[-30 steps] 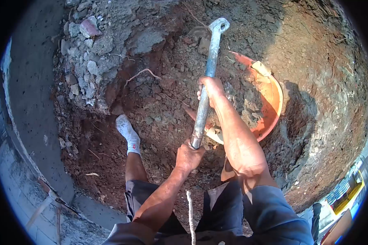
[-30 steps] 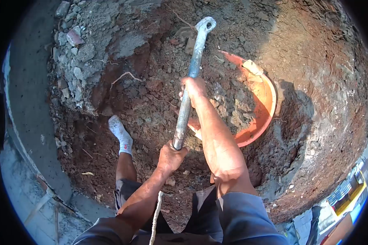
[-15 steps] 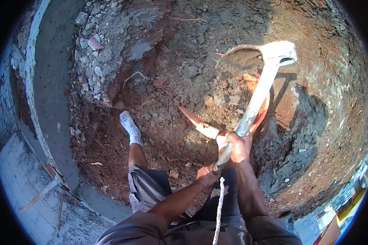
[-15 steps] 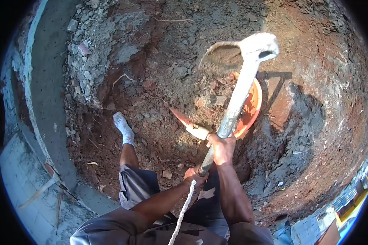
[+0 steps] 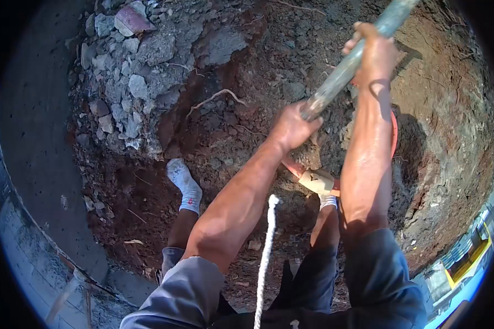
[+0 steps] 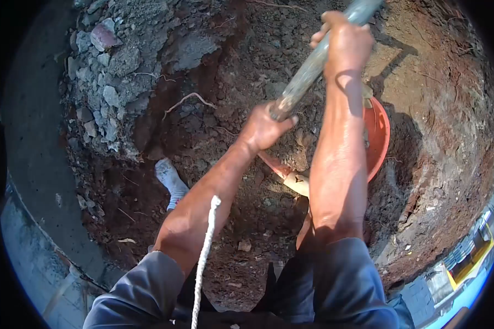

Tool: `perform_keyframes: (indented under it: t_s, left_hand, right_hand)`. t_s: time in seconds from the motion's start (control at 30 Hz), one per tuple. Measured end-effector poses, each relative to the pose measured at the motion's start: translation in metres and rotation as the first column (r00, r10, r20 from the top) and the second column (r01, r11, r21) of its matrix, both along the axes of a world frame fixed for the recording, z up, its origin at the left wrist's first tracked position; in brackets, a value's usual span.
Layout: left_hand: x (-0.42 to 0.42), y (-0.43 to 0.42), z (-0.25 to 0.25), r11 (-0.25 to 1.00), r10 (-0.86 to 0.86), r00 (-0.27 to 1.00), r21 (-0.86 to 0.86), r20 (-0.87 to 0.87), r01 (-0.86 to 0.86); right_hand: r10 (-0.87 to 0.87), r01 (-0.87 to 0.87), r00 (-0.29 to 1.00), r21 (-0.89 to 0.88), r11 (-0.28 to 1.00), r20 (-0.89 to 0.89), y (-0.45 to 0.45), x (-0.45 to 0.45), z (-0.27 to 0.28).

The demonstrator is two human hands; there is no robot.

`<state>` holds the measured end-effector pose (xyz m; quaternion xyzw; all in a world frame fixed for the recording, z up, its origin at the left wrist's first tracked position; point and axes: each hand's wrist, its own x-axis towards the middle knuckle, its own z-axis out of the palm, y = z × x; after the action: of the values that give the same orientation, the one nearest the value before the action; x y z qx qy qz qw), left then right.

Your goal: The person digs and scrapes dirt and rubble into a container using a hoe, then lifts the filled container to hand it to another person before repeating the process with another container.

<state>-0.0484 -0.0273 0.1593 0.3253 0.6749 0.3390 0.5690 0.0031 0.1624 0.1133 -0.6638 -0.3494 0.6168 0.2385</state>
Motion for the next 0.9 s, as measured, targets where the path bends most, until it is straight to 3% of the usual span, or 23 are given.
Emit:
perform_keyframes:
  t_s: [0.07,0.1,0.13,0.2,0.27,0.4,0.43,0.47,0.5,0.6,0.63,0.73,0.8,0.9]
  left_hand:
    - [0.027,-0.221,-0.046,0.912,0.191,0.981,-0.375,0.029,-0.166]
    - [-0.001,-0.182,-0.014,0.665,0.09,0.993,-0.738,-0.075,-0.116]
    - [0.006,-0.168,0.005,0.721,0.023,0.999,-0.691,-0.04,-0.044]
    - [0.026,-0.128,0.039,0.648,0.053,0.985,-0.745,-0.162,-0.157]
    - [0.01,-0.099,0.059,0.685,-0.023,0.997,-0.725,0.071,0.068]
    - [0.023,0.021,0.113,0.88,0.125,0.973,-0.474,0.196,-0.017]
    - [0.016,0.047,0.12,0.884,0.278,0.866,-0.464,0.416,-0.061]
    - [0.021,0.049,0.11,0.848,0.374,0.816,-0.52,0.44,-0.108]
    - [0.022,0.042,0.099,0.885,0.362,0.782,-0.451,0.508,-0.117]
    - [0.037,-0.023,0.048,0.858,0.435,0.589,-0.513,0.681,-0.04]
    - [0.037,-0.053,0.034,0.83,0.469,0.589,-0.556,0.658,-0.039]
    - [0.025,-0.129,0.007,0.717,0.512,0.748,-0.69,0.423,-0.1]
    - [0.002,-0.118,0.024,0.644,0.455,0.853,-0.756,0.257,-0.116]
    - [0.012,-0.111,0.042,0.695,0.467,0.845,-0.698,0.26,-0.169]
  right_hand:
    - [0.077,-0.051,0.994,-0.315,0.948,0.072,-0.109,-0.021,-0.062]
    - [0.099,-0.065,0.993,-0.402,0.913,0.065,-0.136,-0.028,-0.073]
    - [0.126,-0.095,0.991,-0.45,0.888,0.041,-0.142,-0.032,-0.074]
    - [0.103,-0.098,0.994,-0.572,0.814,-0.023,-0.135,-0.001,-0.048]
    - [0.068,-0.065,0.998,-0.587,0.807,-0.016,-0.11,-0.004,-0.046]
    - [0.346,-0.408,0.912,-0.579,0.706,-0.22,0.009,0.009,-0.034]
    - [0.428,-0.452,0.883,-0.59,0.669,-0.191,0.021,0.007,-0.017]
    - [0.511,-0.504,0.842,-0.586,0.635,-0.171,0.032,-0.002,-0.008]
    - [0.503,-0.474,0.858,-0.547,0.69,-0.108,0.027,0.001,-0.02]
    - [0.391,-0.33,0.92,-0.498,0.802,0.02,-0.029,0.013,-0.037]
    - [0.368,-0.297,0.929,-0.495,0.816,0.05,-0.05,0.013,-0.042]
    - [0.222,-0.162,0.974,-0.537,0.828,0.048,-0.105,0.003,-0.053]
    - [0.136,-0.062,0.982,-0.468,0.881,0.127,-0.123,-0.014,-0.051]
    - [0.168,-0.114,0.983,-0.468,0.877,0.075,-0.112,-0.011,-0.041]
